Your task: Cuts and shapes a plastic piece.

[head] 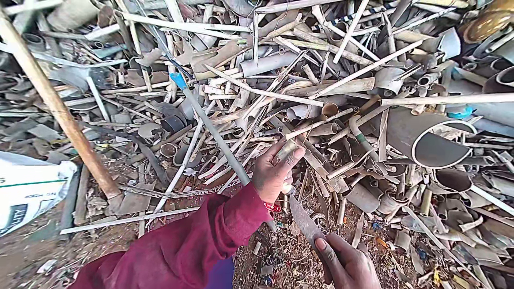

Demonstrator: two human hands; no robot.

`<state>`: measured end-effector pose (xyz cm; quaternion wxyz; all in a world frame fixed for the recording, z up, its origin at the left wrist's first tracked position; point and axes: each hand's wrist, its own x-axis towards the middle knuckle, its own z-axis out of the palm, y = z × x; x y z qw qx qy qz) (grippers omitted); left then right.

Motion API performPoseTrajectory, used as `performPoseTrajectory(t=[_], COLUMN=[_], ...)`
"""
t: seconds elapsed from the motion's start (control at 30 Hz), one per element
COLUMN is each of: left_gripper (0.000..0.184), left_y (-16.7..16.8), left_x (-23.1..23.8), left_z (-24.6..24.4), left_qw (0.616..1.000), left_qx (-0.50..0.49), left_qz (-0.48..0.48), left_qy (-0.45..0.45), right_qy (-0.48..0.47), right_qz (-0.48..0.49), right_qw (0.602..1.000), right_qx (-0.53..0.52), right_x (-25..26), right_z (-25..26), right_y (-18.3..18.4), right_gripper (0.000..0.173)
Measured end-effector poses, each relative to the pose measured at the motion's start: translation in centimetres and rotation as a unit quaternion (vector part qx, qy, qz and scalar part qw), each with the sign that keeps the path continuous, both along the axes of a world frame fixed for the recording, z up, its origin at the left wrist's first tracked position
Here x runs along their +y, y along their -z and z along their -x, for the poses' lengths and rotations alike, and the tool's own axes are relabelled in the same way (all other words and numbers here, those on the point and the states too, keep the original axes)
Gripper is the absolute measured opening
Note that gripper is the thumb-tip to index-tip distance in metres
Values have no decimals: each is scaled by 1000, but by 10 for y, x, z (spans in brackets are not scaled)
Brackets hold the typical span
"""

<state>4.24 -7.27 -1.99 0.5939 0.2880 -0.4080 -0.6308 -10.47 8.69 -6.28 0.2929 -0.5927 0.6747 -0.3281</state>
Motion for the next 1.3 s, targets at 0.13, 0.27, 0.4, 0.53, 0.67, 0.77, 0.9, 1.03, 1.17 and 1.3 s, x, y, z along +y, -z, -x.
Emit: performPoseTrajectory(t=[0.13, 0.27, 0.4, 0.53, 0.67, 0.77, 0.9, 1.03, 1.17, 1.3], left_gripper=[12, 13, 12, 13, 9, 6, 6, 7, 4, 4], left_y=[2, 4, 10, 10, 15, 13, 10, 10, 11, 10], left_x=[3, 6, 5, 6, 8, 9, 10, 10, 10, 10], left_z=[3, 2, -1, -5, -8, -9, -10, -9, -9, -11], left_qw=[999, 994, 990, 980, 975, 974, 973, 975, 977, 975], left_qx=[-15, -60, -110, -164, -191, -179, -163, -153, -151, -153], left_qz=[-35, -93, -93, -110, -100, -127, -150, -150, -141, -143], left_qy=[-21, -22, 1, 30, 47, 57, 66, 59, 59, 70], right_qy=[11, 23, 25, 11, 5, 6, 12, 20, 25, 22], right_qz=[-4, -1, -10, -11, -19, -18, -12, 2, 2, 9], right_qw=[1000, 998, 994, 993, 994, 996, 997, 997, 996, 996], right_qx=[10, 52, 106, 120, 111, 86, 73, 77, 80, 82], right_x=[3, 7, 7, 10, 12, 13, 16, 17, 16, 16], right_z=[-2, -8, -10, -10, -10, -9, -9, -13, -15, -15], right_y=[0, 4, -3, -8, -4, 0, 4, 6, 6, 9], right_gripper=[39, 39, 39, 36, 38, 39, 40, 40, 40, 41])
